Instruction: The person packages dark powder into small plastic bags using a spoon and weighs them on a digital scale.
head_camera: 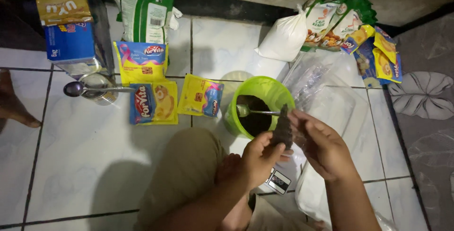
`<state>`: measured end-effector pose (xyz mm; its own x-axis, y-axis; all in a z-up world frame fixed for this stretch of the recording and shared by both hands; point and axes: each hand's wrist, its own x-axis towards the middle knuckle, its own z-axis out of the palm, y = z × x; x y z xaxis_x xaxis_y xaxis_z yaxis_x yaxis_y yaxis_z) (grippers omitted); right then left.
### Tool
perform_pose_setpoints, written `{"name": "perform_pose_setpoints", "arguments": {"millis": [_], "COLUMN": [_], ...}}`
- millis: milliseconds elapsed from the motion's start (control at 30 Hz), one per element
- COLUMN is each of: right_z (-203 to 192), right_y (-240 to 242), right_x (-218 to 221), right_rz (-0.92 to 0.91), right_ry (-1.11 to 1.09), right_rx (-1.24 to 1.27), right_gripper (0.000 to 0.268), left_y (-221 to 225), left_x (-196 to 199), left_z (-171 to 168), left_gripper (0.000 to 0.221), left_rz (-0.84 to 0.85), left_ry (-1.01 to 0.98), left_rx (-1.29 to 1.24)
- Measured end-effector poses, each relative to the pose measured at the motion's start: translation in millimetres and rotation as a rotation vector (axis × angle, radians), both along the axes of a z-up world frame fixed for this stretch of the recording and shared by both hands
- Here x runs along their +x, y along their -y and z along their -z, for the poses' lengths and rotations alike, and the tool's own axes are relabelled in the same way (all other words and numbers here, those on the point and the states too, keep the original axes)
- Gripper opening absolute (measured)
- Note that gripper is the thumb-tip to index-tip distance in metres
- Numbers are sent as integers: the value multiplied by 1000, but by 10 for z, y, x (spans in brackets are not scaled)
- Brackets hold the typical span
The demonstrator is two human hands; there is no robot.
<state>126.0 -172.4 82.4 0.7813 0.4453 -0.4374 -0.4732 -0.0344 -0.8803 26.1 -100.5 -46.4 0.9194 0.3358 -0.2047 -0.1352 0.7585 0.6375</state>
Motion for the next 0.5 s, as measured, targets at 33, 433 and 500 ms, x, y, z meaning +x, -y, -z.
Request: {"name": "perform_pose_setpoints", "arguments": {"millis": [33, 433, 500], "right_z": [40, -118, -215], "right_y": [70, 428, 434], "right_x": [-14, -351, -407], "right_rz": [2, -58, 46], "right_ry": [1, 587, 545], "right_rx": [2, -200, -362], "right_gripper": [46, 25, 22], "left_y": [-72, -537, -520], "left_x": [-21, -156, -179], "left_z": [-39, -439, -428], "left_gripper": [30, 37, 49], "left_rz": [2, 126, 102], "left_ry": [1, 268, 230], "left_rx": [2, 731, 819]}}
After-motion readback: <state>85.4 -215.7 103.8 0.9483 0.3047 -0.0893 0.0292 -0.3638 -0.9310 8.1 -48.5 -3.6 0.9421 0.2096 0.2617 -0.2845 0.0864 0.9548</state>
